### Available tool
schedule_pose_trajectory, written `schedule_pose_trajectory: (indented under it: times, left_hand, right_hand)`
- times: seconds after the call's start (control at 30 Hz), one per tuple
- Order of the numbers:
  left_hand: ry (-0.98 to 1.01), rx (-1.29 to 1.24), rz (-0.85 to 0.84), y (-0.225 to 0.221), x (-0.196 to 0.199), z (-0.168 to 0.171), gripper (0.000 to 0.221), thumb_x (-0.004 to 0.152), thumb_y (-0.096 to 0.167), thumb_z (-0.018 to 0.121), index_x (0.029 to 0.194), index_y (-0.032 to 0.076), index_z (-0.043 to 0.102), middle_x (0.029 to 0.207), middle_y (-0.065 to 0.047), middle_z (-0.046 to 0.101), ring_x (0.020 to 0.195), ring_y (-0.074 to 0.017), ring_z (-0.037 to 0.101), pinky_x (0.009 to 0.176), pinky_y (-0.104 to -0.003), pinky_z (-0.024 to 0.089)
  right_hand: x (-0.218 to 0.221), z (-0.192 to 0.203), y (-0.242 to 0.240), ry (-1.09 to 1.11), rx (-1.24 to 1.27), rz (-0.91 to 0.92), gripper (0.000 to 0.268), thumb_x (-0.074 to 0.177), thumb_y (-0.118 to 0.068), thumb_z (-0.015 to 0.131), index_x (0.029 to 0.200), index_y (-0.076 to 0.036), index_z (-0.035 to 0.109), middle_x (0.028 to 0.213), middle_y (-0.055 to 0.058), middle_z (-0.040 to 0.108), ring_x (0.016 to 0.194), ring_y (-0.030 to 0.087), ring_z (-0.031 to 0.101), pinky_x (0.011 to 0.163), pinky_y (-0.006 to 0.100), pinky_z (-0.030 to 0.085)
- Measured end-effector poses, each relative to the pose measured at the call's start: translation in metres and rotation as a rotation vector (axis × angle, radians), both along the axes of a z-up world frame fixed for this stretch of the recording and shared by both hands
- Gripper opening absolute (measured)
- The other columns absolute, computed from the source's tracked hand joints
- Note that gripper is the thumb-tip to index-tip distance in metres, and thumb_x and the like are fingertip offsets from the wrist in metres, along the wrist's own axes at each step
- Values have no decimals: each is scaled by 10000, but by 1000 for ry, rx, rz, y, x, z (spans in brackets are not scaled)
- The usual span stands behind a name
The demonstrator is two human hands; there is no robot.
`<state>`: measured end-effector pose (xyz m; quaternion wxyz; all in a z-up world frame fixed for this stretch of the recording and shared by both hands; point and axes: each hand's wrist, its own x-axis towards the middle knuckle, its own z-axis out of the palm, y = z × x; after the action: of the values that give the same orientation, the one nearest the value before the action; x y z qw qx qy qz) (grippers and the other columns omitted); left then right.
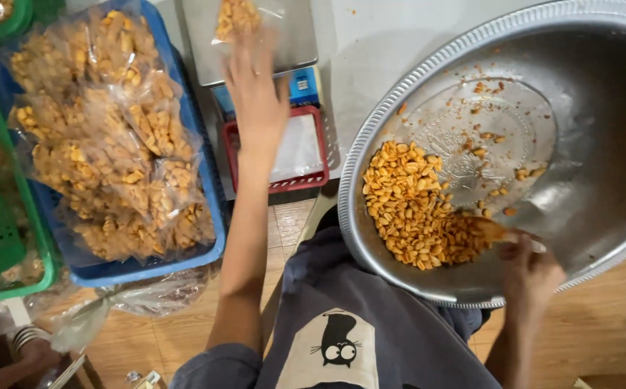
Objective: Packaging snacks from a large bowl into small bags, weighing them on a digital scale, and organizing them in a crate.
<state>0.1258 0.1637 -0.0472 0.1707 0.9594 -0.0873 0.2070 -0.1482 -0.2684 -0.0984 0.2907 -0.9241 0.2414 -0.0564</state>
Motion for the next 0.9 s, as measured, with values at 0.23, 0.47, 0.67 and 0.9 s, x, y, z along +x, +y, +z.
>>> schedule_pose_trajectory:
  times: [0.23, 0.47, 0.67, 0.9]
  left_hand:
    - [125, 443, 155, -15, -124, -59, 512, 569, 292, 924, 1006, 126, 716, 1129, -58, 722, 1106, -253, 710, 855, -309, 600]
    - [3, 327, 27, 2, -134, -57, 87, 970, 234, 717, 1021, 164, 722, 1080, -2, 742, 1047, -175, 735, 763, -225, 585]
    - [422, -795, 146, -2, -114, 41, 130, 894, 94, 787, 1014, 46, 801, 958, -69, 801, 850, -119, 753, 819, -233, 621]
    - [706, -87, -284, -71, -108, 119, 418, 850, -16, 799, 1184, 160, 621, 863, -97, 706, 718, -200, 704, 640, -309, 645]
  right_hand:
    - [49, 18, 97, -78, 961, -175, 349, 1156, -142, 453, 1152, 140, 659, 816, 321, 669, 698, 408, 717, 692, 502, 615]
    - [60, 32, 94, -364, 1229, -344, 212, 1105, -179, 564, 1042, 7, 644, 736, 122, 661, 634, 222, 745, 581, 276, 606]
    - [51, 54, 69, -314, 1091, -46, 274, 1156, -124, 457, 1095, 51, 659, 802, 163, 673, 629, 258, 660, 623, 343, 593]
    - [43, 88, 72, -440, 1003, -102, 252, 1082, -147, 549, 1007, 45, 694, 715, 142, 654, 532, 231, 626, 529, 303, 556]
